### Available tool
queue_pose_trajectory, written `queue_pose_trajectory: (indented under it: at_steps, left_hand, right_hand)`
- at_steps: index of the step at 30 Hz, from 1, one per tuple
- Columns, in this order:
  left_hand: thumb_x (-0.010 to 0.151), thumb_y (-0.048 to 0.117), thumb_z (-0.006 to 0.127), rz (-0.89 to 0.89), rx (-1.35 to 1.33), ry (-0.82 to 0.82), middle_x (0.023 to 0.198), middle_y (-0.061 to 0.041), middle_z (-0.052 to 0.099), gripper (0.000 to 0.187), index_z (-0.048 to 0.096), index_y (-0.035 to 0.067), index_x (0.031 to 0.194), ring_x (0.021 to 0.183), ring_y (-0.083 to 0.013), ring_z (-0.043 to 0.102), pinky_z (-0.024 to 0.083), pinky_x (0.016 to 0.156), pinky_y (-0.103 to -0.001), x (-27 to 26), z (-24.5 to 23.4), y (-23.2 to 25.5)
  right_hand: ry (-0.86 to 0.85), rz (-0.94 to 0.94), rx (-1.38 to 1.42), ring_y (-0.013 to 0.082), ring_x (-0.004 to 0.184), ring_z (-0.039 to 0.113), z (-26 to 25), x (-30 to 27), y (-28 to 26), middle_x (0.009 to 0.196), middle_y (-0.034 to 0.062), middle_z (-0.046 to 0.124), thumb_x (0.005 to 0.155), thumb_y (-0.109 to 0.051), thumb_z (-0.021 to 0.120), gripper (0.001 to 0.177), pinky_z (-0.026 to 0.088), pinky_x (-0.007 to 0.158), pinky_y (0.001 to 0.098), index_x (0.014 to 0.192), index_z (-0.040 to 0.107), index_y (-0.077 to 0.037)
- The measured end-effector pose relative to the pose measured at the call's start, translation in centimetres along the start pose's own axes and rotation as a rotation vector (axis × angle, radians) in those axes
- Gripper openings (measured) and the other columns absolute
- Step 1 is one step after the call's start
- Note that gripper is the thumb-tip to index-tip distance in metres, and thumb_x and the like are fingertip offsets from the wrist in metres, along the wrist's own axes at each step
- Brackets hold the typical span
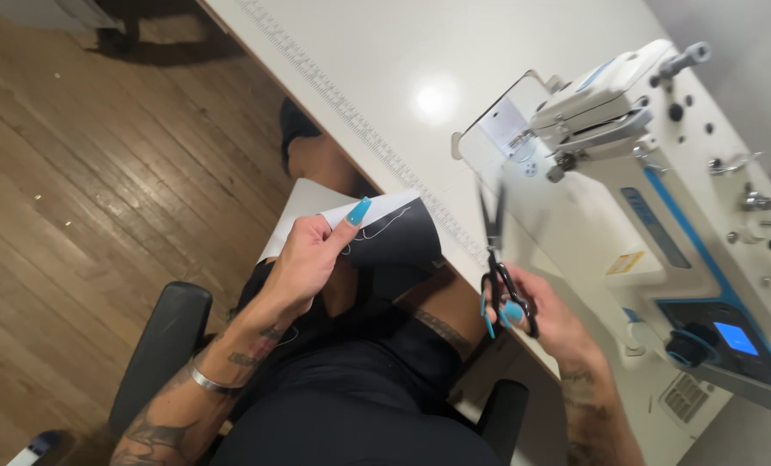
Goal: Preparing and cutting leather strips for sewing using scissors
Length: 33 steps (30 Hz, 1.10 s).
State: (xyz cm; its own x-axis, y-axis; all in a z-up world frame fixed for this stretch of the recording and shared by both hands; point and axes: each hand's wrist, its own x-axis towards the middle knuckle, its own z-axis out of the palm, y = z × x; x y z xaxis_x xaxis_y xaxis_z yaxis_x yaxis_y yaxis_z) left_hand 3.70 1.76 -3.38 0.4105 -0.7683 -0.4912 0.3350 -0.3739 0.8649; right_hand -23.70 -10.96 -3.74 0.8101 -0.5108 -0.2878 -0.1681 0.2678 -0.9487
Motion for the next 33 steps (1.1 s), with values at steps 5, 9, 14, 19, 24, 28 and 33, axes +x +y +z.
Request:
queue_pose_trajectory:
  at_steps: [5,9,14,19,24,28,33]
  left_hand:
    - [0.086,0.027,0.053,-0.036,-0.149,-0.028,0.039,-0.004,0.038,0.044,0.04,0.008,0.049,0.033,-0.0104,0.043,0.038,0.032,-0.019,-0.2,-0.9,-2.4]
    - [0.087,0.035,0.053,-0.137,-0.27,-0.016,0.037,-0.015,0.044,0.044,0.043,0.002,0.061,0.028,-0.0197,0.05,0.043,0.028,-0.029,1.1,-2.0,-6.1]
    - [0.087,0.041,0.044,-0.103,-0.224,-0.162,0.037,-0.012,0.047,0.05,0.049,0.003,0.054,0.03,-0.0174,0.05,0.043,0.031,-0.026,-1.8,-1.8,0.4]
    - [0.077,0.03,0.056,-0.032,-0.053,-0.267,0.045,-0.006,0.052,0.032,0.055,0.003,0.06,0.04,-0.013,0.049,0.042,0.042,-0.022,-4.2,-3.3,3.2]
    - [0.073,0.021,0.063,0.111,0.163,-0.326,0.056,-0.002,0.06,0.017,0.063,0.005,0.067,0.056,-0.0073,0.048,0.044,0.054,-0.022,-5.3,-4.4,2.9]
    - [0.077,0.021,0.061,0.277,0.284,-0.295,0.062,-0.003,0.066,0.014,0.067,0.009,0.072,0.068,-0.0036,0.048,0.048,0.059,-0.027,-5.7,-5.7,2.6]
    - [0.073,0.02,0.062,0.239,0.529,-0.416,0.07,-0.008,0.069,0.016,0.067,0.013,0.087,0.07,-0.0201,0.067,0.05,0.063,-0.034,-6.6,-7.5,5.6]
  right_hand:
    - [0.438,-0.108,-0.404,0.014,0.068,0.054,6.1,1.8,-2.2,0.069,0.0054,0.058,0.045,-0.02,0.088,0.053,0.043,0.069,0.0259,0.086,0.057,-0.006]
    - [0.482,-0.557,-0.439,0.0239,0.091,0.049,9.8,4.9,-3.0,0.084,0.0109,0.06,0.056,-0.013,0.083,0.047,0.037,0.087,0.0302,0.087,0.049,-0.003]
    - [0.298,-0.712,-0.401,0.0348,0.105,0.043,11.6,7.7,-2.4,0.09,0.0155,0.057,0.066,-0.021,0.071,0.035,0.03,0.093,0.0401,0.084,0.051,0.001]
    - [0.178,-0.716,-0.237,0.0356,0.1,0.055,13.0,9.5,-1.8,0.072,0.0115,0.066,0.054,0.0,0.08,0.032,0.016,0.105,0.053,0.069,0.052,-0.002]
    - [0.263,-0.526,0.323,0.0286,0.084,0.062,14.3,10.2,1.0,0.064,0.0133,0.063,0.056,0.002,0.078,0.042,0.022,0.105,0.0521,0.074,0.041,-0.005]
    - [0.238,-0.24,0.511,0.0234,0.075,0.065,15.4,9.3,0.0,0.08,0.0176,0.065,0.061,0.002,0.074,0.035,0.053,0.072,0.037,0.075,0.043,-0.008]
    - [0.287,-0.128,0.566,0.0134,0.056,0.062,15.5,10.5,0.0,0.081,0.021,0.064,0.068,-0.011,0.073,0.032,0.042,0.036,0.0127,0.081,0.043,-0.012]
